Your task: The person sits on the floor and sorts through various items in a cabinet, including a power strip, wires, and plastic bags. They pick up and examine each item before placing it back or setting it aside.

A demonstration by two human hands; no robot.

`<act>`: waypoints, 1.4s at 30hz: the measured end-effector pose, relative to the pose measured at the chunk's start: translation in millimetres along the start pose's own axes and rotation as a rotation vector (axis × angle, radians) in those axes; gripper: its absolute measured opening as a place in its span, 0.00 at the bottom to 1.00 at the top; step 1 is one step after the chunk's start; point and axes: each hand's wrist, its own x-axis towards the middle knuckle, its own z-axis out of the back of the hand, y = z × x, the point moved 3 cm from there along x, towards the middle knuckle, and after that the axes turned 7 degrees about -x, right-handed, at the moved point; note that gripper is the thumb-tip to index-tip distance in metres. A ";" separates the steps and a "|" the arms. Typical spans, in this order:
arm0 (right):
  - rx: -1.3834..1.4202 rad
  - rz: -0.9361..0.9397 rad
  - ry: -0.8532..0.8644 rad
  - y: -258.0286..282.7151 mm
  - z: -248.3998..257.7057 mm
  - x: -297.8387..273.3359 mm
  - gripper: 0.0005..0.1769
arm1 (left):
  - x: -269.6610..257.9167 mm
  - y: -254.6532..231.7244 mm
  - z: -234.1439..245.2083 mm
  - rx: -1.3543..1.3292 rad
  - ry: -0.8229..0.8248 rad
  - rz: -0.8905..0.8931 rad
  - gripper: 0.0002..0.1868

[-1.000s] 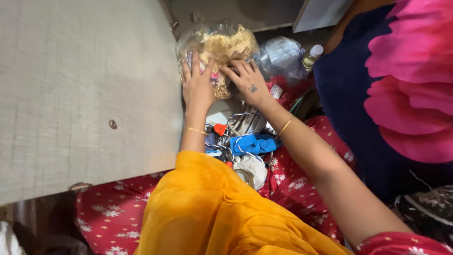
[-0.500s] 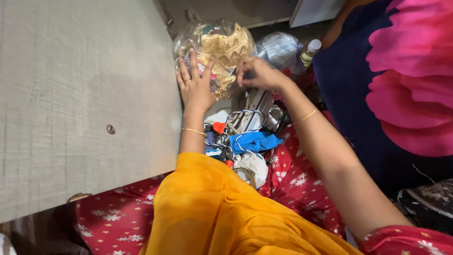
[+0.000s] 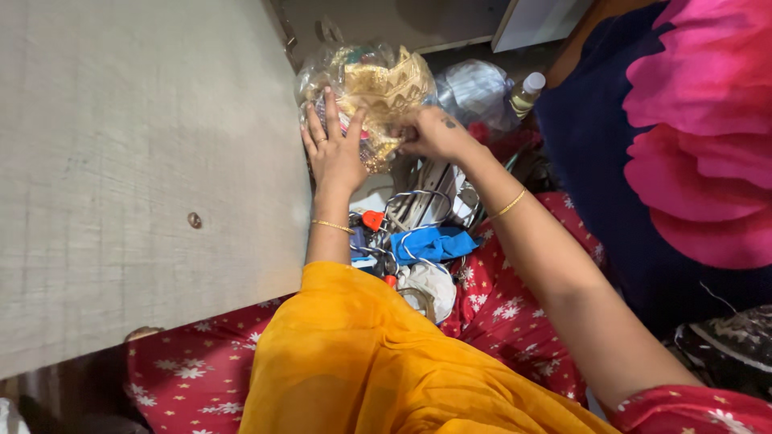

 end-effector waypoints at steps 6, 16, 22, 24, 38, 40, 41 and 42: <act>-0.239 0.117 -0.179 16.0 -9.4 -8.0 0.23 | -2.6 -1.7 2.4 -0.025 0.000 0.018 0.50; -0.336 0.107 -0.300 31.1 8.5 -5.7 0.14 | -18.3 -21.2 29.4 -0.170 -0.072 -0.018 0.43; -0.253 0.148 -0.303 68.3 54.9 -11.9 0.12 | -56.0 -30.9 42.3 -0.318 -0.253 -0.071 0.31; -0.251 0.153 -0.265 73.0 54.1 -10.3 0.10 | -59.9 -26.2 35.6 -0.292 -0.293 -0.062 0.24; 0.130 -0.066 -0.102 19.3 31.4 3.7 0.14 | -36.1 -11.7 15.1 -0.414 -0.154 0.121 0.15; 0.202 -0.074 -0.095 9.7 25.9 3.6 0.12 | -33.5 -9.0 19.2 -0.429 -0.110 0.132 0.15; 0.255 -0.067 -0.094 5.2 21.7 6.2 0.12 | -32.2 -8.3 20.5 -0.438 -0.088 0.137 0.14; 0.307 -0.062 -0.093 0.1 18.9 7.4 0.11 | -32.4 -8.3 21.2 -0.451 -0.094 0.128 0.14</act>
